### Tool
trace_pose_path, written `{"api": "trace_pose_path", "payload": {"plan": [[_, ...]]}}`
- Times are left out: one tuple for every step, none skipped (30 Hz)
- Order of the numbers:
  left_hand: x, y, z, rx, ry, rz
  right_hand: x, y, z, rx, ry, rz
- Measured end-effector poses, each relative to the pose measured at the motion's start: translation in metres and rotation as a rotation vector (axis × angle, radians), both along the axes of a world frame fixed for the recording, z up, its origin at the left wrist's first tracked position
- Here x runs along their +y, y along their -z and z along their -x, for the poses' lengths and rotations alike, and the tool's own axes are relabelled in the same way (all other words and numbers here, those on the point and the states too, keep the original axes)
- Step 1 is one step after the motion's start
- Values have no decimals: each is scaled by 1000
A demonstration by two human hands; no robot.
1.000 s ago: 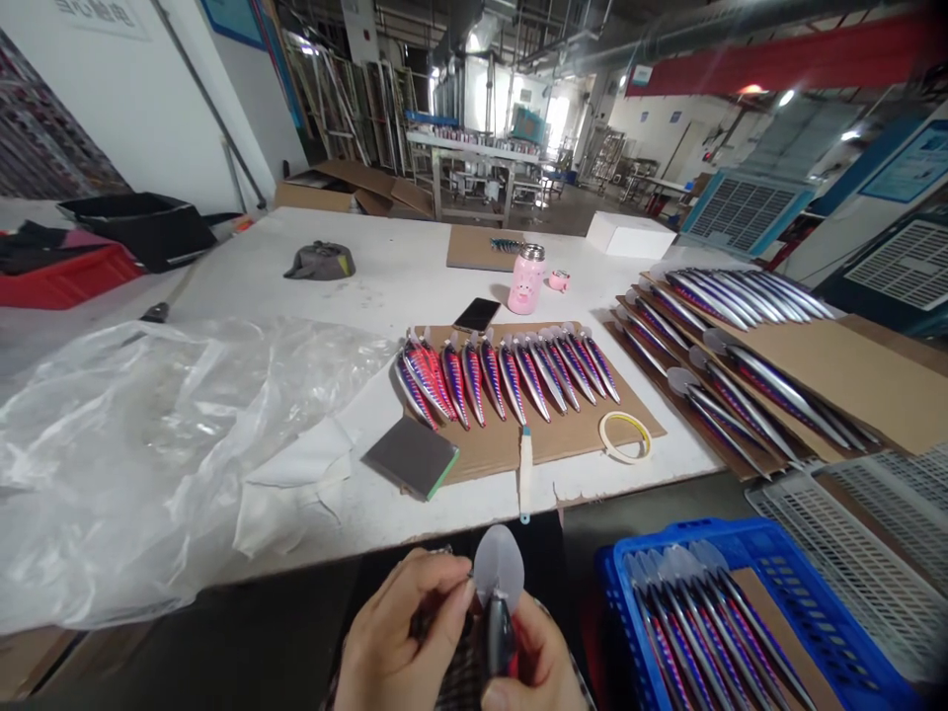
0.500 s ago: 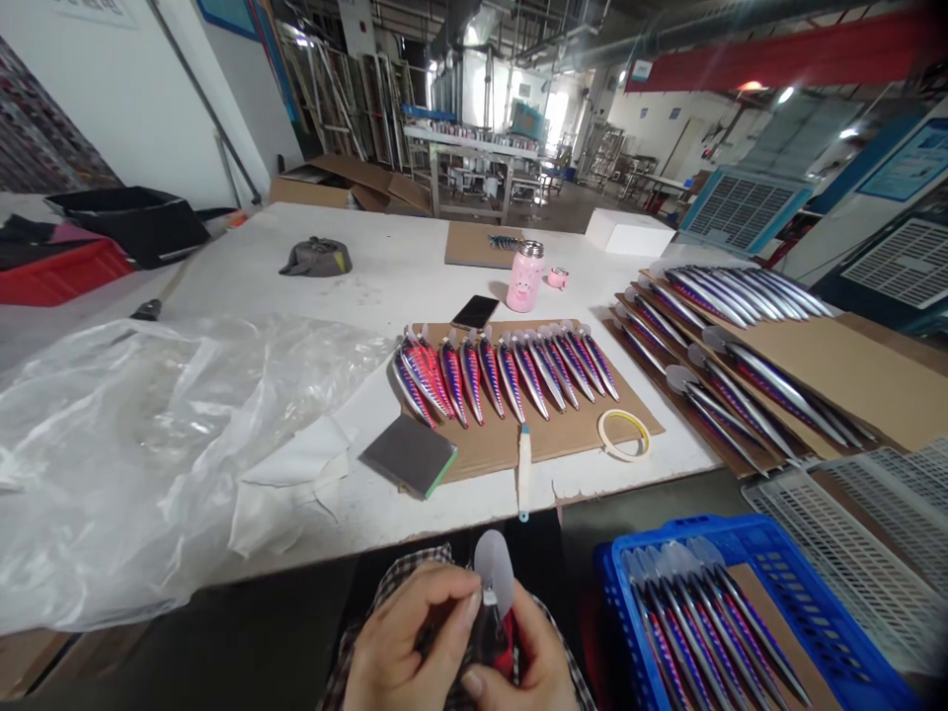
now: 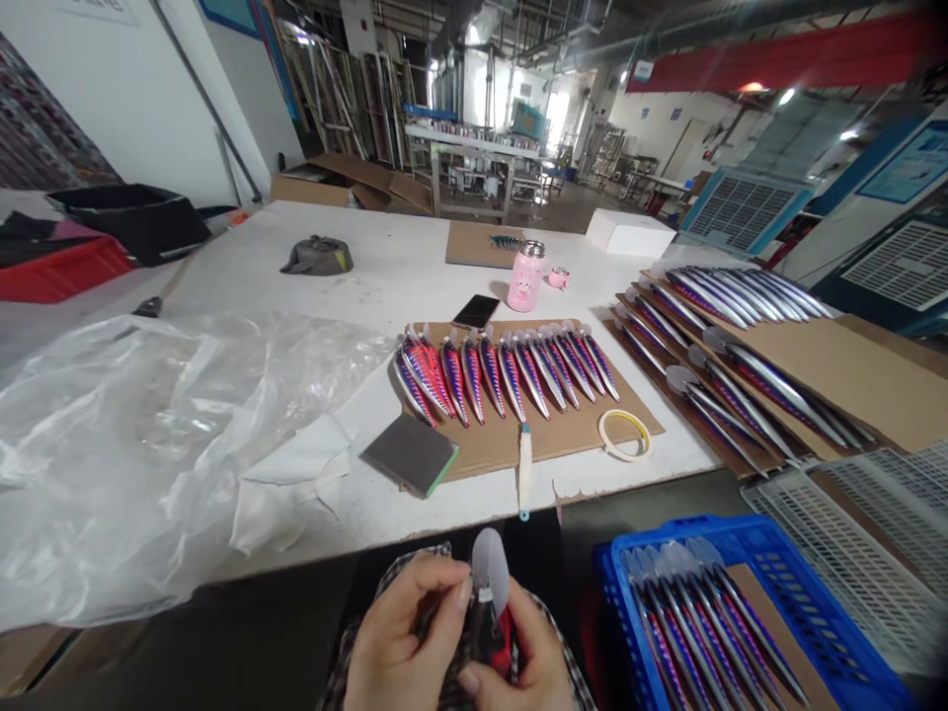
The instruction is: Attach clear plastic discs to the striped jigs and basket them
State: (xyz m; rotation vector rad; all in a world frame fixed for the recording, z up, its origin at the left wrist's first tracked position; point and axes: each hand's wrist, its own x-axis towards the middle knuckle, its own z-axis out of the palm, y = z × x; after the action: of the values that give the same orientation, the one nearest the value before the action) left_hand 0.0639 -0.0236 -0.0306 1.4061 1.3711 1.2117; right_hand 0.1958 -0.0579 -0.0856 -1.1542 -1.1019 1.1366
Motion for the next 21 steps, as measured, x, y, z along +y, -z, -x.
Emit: {"api": "trace_pose_path", "payload": {"plan": [[0, 0, 0, -4, 12, -6, 0, 0, 0, 8, -3, 2], [0, -1, 0, -7, 26, -19, 0, -1, 0, 12, -10, 2], [0, -1, 0, -8, 36, -30, -1, -2, 0, 13, -17, 8], [0, -1, 1, -6, 40, -35, -1, -3, -1, 12, -22, 23], [1, -1, 1, -2, 34, -34, -2, -5, -1, 10, -20, 42], [1, -1, 1, 7, 22, -28, -2, -6, -2, 10, -16, 57], [1, -1, 2, 18, 8, -21, -3, -8, -2, 12, -17, 67], [1, 0, 2, 28, 0, -13, -3, -9, -2, 17, -22, 74], [1, 0, 2, 34, 1, -9, -3, -10, -2, 22, -27, 78], [1, 0, 2, 35, 9, -12, -3, -12, -2, 26, -29, 80], [1, 0, 3, 34, 23, -12, -3, -13, -2, 29, -31, 78], [0, 0, 3, 31, 40, -8, -2, -14, -1, 29, -29, 73], [-1, 0, 3, 28, 53, -3, -2, -15, -1, 26, -23, 67], [-1, -1, 3, 25, 62, 4, -1, -15, -1, 22, -18, 62], [-2, -1, 3, 19, 70, 16, -1, -15, -1, 20, -16, 60], [-2, -1, 2, 11, 74, 27, -1, -15, -1, 19, -17, 62], [-3, -2, 2, 3, 71, 35, -2, -14, -1, 22, -20, 70], [-2, -1, 2, -4, 63, 42, -2, -13, -1, 28, -24, 82], [-2, -1, 2, -5, 56, 52, -3, -12, 0, 37, -31, 95], [-1, 0, 1, -3, 55, 63, -4, -11, 1, 55, -37, 108], [-1, 0, 2, -1, 61, 74, -5, -10, 2, 89, -44, 123]]}}
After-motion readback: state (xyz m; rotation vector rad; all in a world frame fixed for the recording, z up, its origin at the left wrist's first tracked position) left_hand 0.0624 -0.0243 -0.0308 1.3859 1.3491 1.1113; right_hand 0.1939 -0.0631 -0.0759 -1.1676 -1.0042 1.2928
